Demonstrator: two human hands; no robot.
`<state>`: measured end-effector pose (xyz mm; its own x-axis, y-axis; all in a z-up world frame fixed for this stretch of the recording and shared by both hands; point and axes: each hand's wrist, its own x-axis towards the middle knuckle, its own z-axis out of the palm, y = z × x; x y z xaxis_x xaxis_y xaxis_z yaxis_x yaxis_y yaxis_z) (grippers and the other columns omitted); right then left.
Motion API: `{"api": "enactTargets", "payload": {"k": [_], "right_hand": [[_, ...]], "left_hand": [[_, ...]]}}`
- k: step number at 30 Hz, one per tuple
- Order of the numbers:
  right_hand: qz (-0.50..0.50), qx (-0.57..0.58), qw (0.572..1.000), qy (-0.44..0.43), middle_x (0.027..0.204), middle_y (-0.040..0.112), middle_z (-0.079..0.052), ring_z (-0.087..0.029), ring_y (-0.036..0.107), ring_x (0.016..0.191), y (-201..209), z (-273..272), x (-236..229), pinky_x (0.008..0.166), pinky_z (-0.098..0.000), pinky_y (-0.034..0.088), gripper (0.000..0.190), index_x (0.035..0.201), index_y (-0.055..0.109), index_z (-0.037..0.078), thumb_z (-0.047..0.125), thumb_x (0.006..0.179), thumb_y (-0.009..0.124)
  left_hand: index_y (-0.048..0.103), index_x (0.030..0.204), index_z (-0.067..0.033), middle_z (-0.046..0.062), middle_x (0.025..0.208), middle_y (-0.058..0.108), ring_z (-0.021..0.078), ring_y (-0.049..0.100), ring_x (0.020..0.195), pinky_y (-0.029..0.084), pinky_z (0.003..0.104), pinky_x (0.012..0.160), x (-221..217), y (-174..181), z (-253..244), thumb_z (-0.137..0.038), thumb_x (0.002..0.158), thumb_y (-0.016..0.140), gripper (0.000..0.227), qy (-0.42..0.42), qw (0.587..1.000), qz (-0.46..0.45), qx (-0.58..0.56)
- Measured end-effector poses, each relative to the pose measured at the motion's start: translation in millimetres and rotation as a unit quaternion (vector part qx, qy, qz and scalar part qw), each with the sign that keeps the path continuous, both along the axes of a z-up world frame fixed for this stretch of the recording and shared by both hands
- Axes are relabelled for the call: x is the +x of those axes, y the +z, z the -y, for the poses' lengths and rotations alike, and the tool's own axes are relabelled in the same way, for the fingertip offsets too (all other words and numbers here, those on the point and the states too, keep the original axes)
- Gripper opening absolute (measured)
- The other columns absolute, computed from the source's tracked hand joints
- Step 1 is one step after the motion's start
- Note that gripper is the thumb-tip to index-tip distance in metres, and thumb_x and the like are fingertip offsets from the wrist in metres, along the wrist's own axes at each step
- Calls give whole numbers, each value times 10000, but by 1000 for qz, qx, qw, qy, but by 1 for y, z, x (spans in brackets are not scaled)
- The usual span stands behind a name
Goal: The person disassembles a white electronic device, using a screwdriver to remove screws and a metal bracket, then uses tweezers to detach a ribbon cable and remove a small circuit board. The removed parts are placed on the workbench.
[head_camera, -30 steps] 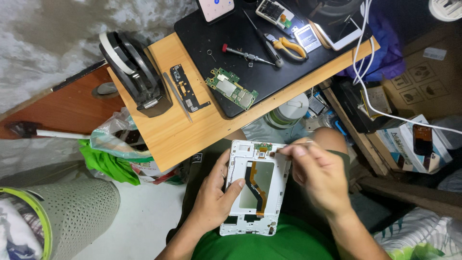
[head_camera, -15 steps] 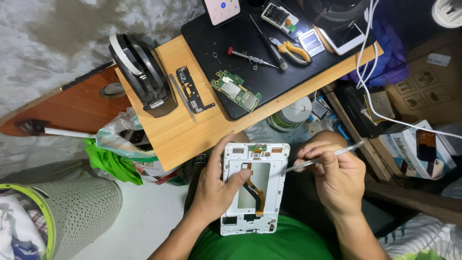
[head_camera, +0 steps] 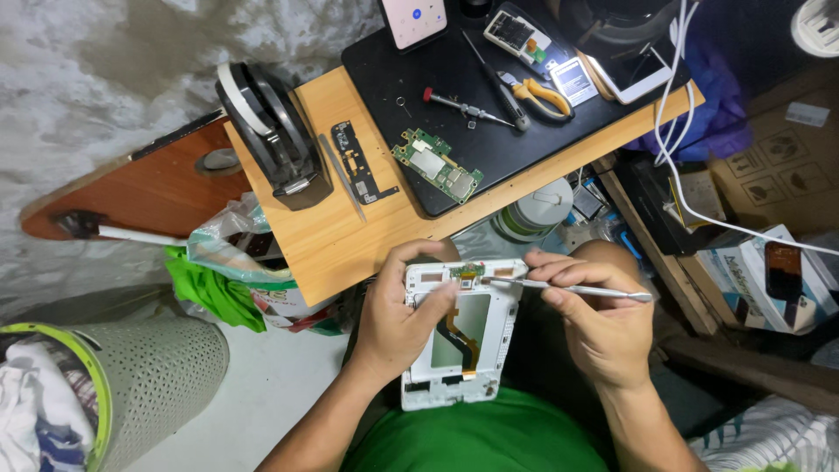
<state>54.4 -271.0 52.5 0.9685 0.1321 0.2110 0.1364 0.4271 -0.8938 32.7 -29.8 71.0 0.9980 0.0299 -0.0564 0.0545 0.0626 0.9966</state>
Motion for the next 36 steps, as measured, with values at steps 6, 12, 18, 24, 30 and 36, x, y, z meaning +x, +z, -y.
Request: {"api": "enactTargets", "payload": {"k": [6, 12, 18, 24, 30, 36], "right_hand": [[-41, 33, 998, 19, 1096, 729, -206, -358, 683, 1185, -11, 3, -8, 1098, -516, 506, 196, 1054, 683, -15, -129, 897, 708], [-28, 78, 995, 58, 1045, 736, -206, -358, 671, 1190, -23, 10, -18, 1140, -509, 498, 188, 1066, 702, -25, -121, 910, 740], [-37, 90, 993, 62, 1050, 733, -212, -360, 668, 1177, -26, 18, -25, 1112, -522, 497, 187, 1045, 698, -13, -93, 890, 766], [-77, 170, 977, 101, 1092, 728, -162, -320, 651, 1186, -28, 23, -33, 1179, -656, 442, 143, 1040, 699, 8, -63, 933, 762], [-73, 180, 973, 126, 1043, 718, -126, -287, 640, 1143, -30, 25, -33, 1186, -646, 412, 138, 1021, 697, 33, -43, 926, 763], [-60, 190, 968, 151, 963, 721, -120, -276, 639, 1096, -35, 28, -29, 1197, -622, 410, 150, 1001, 697, 35, -45, 910, 785]], "left_hand": [[693, 1107, -72, 34, 859, 777, 65, 731, 750, 579, 228, 665, -8, 2, -5, -129, 866, 855, 295, 2, 983, 99, 152], [671, 1090, -60, 69, 913, 802, 113, 785, 783, 615, 248, 679, -22, 4, -8, -112, 873, 840, 279, -10, 981, 132, 142], [591, 1119, -73, 80, 1020, 793, 192, 812, 905, 653, 285, 768, -29, 16, -4, -67, 921, 809, 295, -20, 954, 243, 173], [564, 1130, -94, 52, 1030, 778, 210, 783, 850, 621, 292, 718, -38, 24, 1, -23, 873, 836, 381, -2, 905, 350, 243], [546, 1123, -75, 57, 1058, 762, 205, 767, 844, 609, 287, 705, -41, 27, 3, 24, 878, 842, 396, 5, 877, 406, 256], [595, 1134, -72, 75, 1097, 746, 222, 774, 940, 651, 310, 803, -41, 33, -4, 6, 862, 826, 366, -42, 868, 423, 258]]}}
